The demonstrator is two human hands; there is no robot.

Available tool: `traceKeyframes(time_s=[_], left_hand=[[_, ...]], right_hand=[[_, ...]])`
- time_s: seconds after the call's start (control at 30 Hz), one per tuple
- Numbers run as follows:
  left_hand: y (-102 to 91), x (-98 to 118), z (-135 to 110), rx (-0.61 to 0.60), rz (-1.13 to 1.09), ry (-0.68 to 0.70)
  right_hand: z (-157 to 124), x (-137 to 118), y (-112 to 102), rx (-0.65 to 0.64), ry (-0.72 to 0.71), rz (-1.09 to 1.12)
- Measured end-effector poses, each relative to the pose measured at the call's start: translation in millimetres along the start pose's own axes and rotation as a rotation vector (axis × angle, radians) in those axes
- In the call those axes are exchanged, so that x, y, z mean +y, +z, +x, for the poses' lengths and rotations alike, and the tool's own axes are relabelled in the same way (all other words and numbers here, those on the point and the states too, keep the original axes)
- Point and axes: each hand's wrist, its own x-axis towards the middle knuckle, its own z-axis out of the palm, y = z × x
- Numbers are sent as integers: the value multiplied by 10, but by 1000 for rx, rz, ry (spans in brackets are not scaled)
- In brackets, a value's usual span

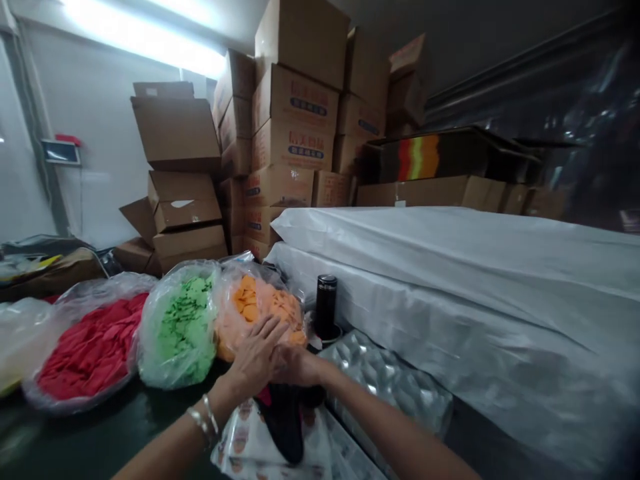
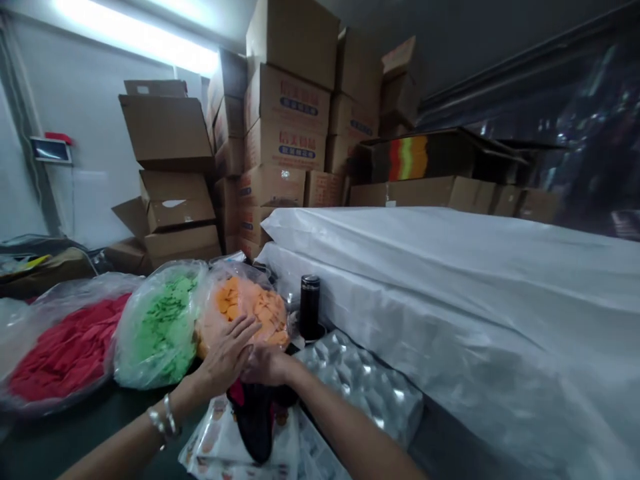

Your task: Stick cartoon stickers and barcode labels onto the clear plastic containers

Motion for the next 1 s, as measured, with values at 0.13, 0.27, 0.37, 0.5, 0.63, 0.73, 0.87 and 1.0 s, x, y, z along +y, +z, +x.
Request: traceKeyframes(time_s=[0.13, 0.27, 0.37, 0.5, 0.63, 0.73, 0.87, 1.0], left_hand=[[367, -268, -63, -170, 13, -78], [533, -279, -163, -191, 41, -108], [654, -332, -237, -154, 65, -83], [832, -553, -407, -93, 128, 74], [917, -747, -513, -2, 234, 272], [981, -784, -532, 157, 339, 344], [1107, -746, -537, 347, 367, 331], [1110, -715, -541, 411, 354, 313]], right_hand=[[180, 542, -261, -31, 262, -42], [737, 953, -547, 221, 496, -173], [1197, 1094, -662, 352, 598, -272], [1563, 1308, -770, 390, 756, -359], [1729, 1598, -808, 306, 878, -385], [1863, 1775, -840, 260, 932, -389], [2038, 1913, -872, 200, 950, -386], [2050, 1958, -779, 206, 862, -387]])
